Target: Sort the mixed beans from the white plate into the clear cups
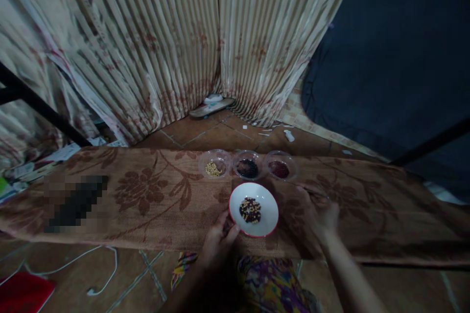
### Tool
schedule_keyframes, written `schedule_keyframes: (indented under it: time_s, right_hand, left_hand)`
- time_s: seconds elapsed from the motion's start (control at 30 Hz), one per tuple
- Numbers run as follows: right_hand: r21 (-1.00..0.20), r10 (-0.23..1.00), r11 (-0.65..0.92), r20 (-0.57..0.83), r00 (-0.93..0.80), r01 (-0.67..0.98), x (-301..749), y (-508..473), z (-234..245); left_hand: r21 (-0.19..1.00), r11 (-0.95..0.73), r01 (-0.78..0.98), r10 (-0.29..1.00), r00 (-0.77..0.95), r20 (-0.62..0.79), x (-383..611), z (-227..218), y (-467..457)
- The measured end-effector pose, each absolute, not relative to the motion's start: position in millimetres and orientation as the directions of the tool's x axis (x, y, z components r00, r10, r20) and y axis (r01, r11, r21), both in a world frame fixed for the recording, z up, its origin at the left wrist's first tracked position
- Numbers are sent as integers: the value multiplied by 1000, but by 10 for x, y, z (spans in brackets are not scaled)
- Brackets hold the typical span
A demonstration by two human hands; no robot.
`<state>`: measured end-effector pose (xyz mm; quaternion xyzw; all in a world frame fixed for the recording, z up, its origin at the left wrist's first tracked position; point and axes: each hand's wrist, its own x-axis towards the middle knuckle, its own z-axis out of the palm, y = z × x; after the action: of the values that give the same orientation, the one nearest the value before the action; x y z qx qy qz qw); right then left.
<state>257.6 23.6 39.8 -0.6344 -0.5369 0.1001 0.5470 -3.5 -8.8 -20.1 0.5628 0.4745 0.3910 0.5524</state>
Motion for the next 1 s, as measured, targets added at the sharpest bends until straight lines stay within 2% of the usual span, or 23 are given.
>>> schedule_keyframes:
  time_s: [0.1,0.23,0.37,0.47,0.57,0.67,0.77,0.87,1.0]
  right_hand:
    - [-790,742,217,515,429,574,2726,528,481]
    - [-816,743,178,477,469,549,2821,742,454]
    - [-840,730,183,465,501,511,2753,634,329]
    - [-880,742,160,406,533,448,2655,414,202]
    - [-921,789,73,289,543,384,2565,164,61]
    - [-931,863,2,186,470,364,2494,-60,-42]
    - [-908,931,-8,147,335,418,2437,-211,-58]
    - [-878,960,24,153,233,479,2387,-265,-17]
    - [-846,955,53,199,221,531,2326,-239,14]
  left_hand:
    - [995,69,75,967,241,-85,-29,-206,-80]
    - [990,92,111,961,251,-117,-42,-248,-68]
    - [993,72,97,971,220,-92,-40,-264,-77]
    - [988,49,144,973,217,-80,-43,-259,-82]
    - [978,33,208,971,224,-81,-57,-256,-76]
    - [967,32,251,967,238,-94,-70,-255,-69]
    - [965,28,262,968,233,-92,-72,-253,-69]
    - [964,31,263,971,219,-91,-60,-235,-73]
    - [974,43,221,970,224,-94,-40,-193,-79]
